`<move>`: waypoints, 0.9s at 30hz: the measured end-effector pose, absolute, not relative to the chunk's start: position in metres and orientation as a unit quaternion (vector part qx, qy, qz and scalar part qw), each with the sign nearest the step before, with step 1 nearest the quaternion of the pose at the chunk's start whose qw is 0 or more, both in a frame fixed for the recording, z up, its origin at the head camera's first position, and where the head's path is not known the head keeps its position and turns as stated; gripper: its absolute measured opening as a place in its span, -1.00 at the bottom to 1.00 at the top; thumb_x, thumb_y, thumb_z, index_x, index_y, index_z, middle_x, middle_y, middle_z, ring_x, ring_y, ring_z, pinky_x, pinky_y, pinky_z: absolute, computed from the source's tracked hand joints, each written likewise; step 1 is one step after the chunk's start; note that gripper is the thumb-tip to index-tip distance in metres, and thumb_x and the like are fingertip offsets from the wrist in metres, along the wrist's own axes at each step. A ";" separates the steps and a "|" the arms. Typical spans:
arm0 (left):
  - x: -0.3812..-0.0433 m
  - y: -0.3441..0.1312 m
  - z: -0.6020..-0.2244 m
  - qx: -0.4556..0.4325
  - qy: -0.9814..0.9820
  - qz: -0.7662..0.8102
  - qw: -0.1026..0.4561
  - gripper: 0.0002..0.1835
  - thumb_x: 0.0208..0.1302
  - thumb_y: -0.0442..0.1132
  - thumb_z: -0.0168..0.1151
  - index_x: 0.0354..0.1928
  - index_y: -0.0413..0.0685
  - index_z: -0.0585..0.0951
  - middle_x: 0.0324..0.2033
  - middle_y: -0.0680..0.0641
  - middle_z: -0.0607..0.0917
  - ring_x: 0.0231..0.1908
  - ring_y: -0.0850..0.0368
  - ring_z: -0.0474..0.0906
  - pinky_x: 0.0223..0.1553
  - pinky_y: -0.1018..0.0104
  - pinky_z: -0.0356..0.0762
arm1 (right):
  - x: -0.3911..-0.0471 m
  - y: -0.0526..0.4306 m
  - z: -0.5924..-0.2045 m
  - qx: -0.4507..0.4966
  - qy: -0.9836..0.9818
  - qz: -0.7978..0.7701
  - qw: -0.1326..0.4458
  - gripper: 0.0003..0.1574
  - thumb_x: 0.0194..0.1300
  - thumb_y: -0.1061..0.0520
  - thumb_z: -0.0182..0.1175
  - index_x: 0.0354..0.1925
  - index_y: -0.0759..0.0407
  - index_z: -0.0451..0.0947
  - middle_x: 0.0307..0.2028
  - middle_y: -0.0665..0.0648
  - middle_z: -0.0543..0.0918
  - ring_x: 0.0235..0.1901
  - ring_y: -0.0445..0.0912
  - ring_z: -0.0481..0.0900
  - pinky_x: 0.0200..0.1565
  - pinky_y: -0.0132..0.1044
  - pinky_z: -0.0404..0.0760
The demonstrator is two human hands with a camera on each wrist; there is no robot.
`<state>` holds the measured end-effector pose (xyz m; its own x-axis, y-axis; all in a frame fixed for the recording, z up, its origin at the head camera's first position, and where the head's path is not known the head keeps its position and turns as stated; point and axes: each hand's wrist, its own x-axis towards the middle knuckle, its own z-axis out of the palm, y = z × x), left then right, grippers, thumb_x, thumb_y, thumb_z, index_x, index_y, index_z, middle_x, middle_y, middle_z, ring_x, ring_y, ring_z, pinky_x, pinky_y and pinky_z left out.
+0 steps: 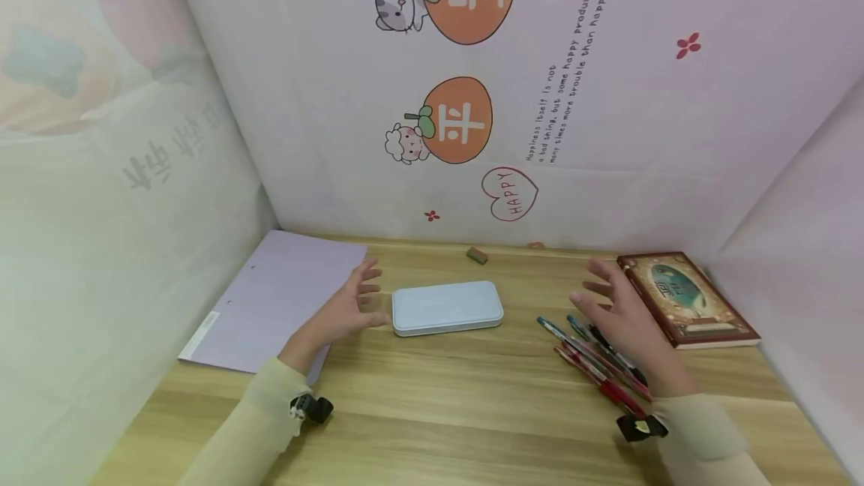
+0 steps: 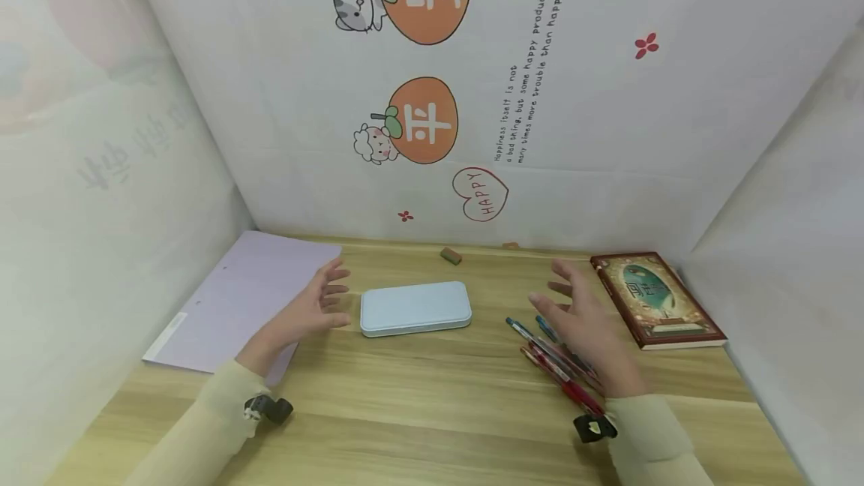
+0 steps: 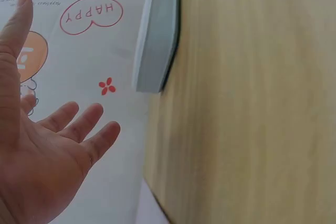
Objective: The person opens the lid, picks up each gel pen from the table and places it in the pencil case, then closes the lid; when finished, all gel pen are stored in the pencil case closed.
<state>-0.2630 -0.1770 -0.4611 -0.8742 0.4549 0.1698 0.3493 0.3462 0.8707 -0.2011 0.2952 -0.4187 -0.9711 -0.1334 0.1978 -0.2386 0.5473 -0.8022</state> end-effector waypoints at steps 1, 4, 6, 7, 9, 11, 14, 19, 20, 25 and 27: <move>-0.263 -0.175 -0.463 0.247 0.817 0.518 0.057 0.17 0.12 -0.21 0.50 0.56 0.12 -0.15 0.43 -0.27 0.15 0.31 -0.28 0.27 0.29 -0.18 0.25 | -0.203 0.293 -0.421 0.101 -0.871 0.479 0.045 -0.02 0.43 -0.17 0.12 0.56 0.03 -0.14 0.47 0.21 0.08 0.34 0.23 0.24 0.11 0.17 0.46; -0.264 -0.169 -0.468 0.242 0.817 0.518 0.074 0.20 0.08 -0.17 0.53 0.56 0.14 -0.16 0.43 -0.23 0.16 0.31 -0.24 0.27 0.29 -0.14 0.26 | -0.210 0.284 -0.429 0.092 -0.848 0.522 0.018 -0.03 0.41 -0.18 0.16 0.54 0.05 -0.08 0.45 0.17 0.15 0.32 0.18 0.28 0.09 -0.10 0.51; -0.265 -0.165 -0.472 0.239 0.819 0.516 0.082 0.23 0.05 -0.12 0.55 0.56 0.18 -0.16 0.43 -0.22 0.17 0.32 -0.22 0.27 0.29 -0.12 0.27 | -0.216 0.277 -0.435 0.091 -0.835 0.543 0.005 -0.03 0.39 -0.16 0.20 0.53 0.06 -0.04 0.43 0.16 0.18 0.32 0.16 0.29 0.06 -0.29 0.50; -0.265 -0.163 -0.473 0.236 0.819 0.516 0.086 0.23 0.04 -0.12 0.56 0.56 0.19 -0.16 0.43 -0.21 0.17 0.32 -0.22 0.26 0.29 -0.12 0.28 | -0.220 0.274 -0.438 0.096 -0.827 0.554 -0.001 -0.03 0.39 -0.11 0.22 0.53 0.08 -0.03 0.42 0.18 0.19 0.31 0.17 0.29 0.05 -0.33 0.50; -0.265 -0.159 -0.476 0.227 0.824 0.511 0.088 0.25 0.00 -0.12 0.58 0.55 0.22 -0.15 0.43 -0.19 0.18 0.33 -0.22 0.25 0.29 -0.11 0.28 | -0.228 0.266 -0.446 0.104 -0.820 0.562 -0.008 -0.04 0.36 -0.06 0.26 0.51 0.08 0.01 0.41 0.20 0.22 0.31 0.17 0.30 0.06 -0.34 0.49; -0.266 -0.155 -0.478 0.219 0.830 0.506 0.085 0.24 -0.01 -0.16 0.59 0.55 0.22 -0.12 0.42 -0.19 0.20 0.34 -0.21 0.25 0.28 -0.11 0.28 | -0.237 0.259 -0.453 0.114 -0.820 0.561 -0.016 -0.05 0.34 -0.02 0.30 0.50 0.08 0.05 0.40 0.22 0.24 0.31 0.18 0.31 0.09 -0.22 0.52; -0.268 -0.148 -0.479 0.209 0.841 0.493 0.080 0.24 -0.02 -0.18 0.60 0.55 0.19 -0.10 0.42 -0.20 0.21 0.36 -0.21 0.22 0.29 -0.12 0.27 | -0.249 0.248 -0.462 0.117 -0.831 0.543 -0.027 -0.08 0.29 0.00 0.35 0.48 0.03 0.13 0.39 0.22 0.28 0.30 0.16 0.34 0.13 0.00 0.51; -0.272 -0.142 -0.482 0.204 0.853 0.471 0.091 0.25 -0.02 -0.13 0.60 0.56 0.07 -0.10 0.44 -0.20 0.19 0.39 -0.19 0.17 0.33 -0.07 0.21 | -0.260 0.226 -0.466 0.111 -0.855 0.505 -0.051 -0.07 0.23 -0.05 0.40 0.44 0.00 0.21 0.38 0.24 0.30 0.29 0.19 0.34 0.17 0.21 0.40; -0.273 -0.141 -0.482 0.204 0.854 0.470 0.095 0.24 -0.01 -0.13 0.59 0.56 0.05 -0.09 0.44 -0.21 0.19 0.39 -0.19 0.16 0.34 -0.07 0.19 | -0.262 0.221 -0.466 0.111 -0.858 0.498 -0.055 -0.05 0.21 -0.09 0.41 0.44 0.00 0.22 0.38 0.24 0.30 0.29 0.20 0.33 0.18 0.21 0.40; -0.276 -0.139 -0.486 0.206 0.859 0.458 0.096 0.19 -0.02 -0.14 0.59 0.56 0.10 -0.01 0.44 -0.19 0.20 0.40 -0.10 0.13 0.37 -0.02 0.13 | -0.274 0.198 -0.468 0.129 -0.882 0.451 -0.048 -0.02 0.14 -0.20 0.43 0.42 -0.01 0.27 0.38 0.18 0.28 0.32 0.19 0.28 0.18 0.18 0.41; -0.276 -0.138 -0.487 0.209 0.866 0.445 0.093 0.18 -0.03 -0.10 0.60 0.55 0.13 0.02 0.44 -0.15 0.20 0.41 -0.05 0.12 0.37 0.00 0.12 | -0.279 0.191 -0.469 0.143 -0.892 0.427 -0.038 -0.05 0.14 -0.16 0.45 0.39 0.03 0.31 0.37 0.16 0.29 0.34 0.16 0.26 0.22 0.18 0.36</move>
<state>-0.2765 -0.1381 -0.4874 -0.8956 0.4441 0.0248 0.2790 0.5174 0.8090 -0.2791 0.1907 -0.4690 -0.9562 -0.2875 0.0549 -0.2228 0.5937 -0.7732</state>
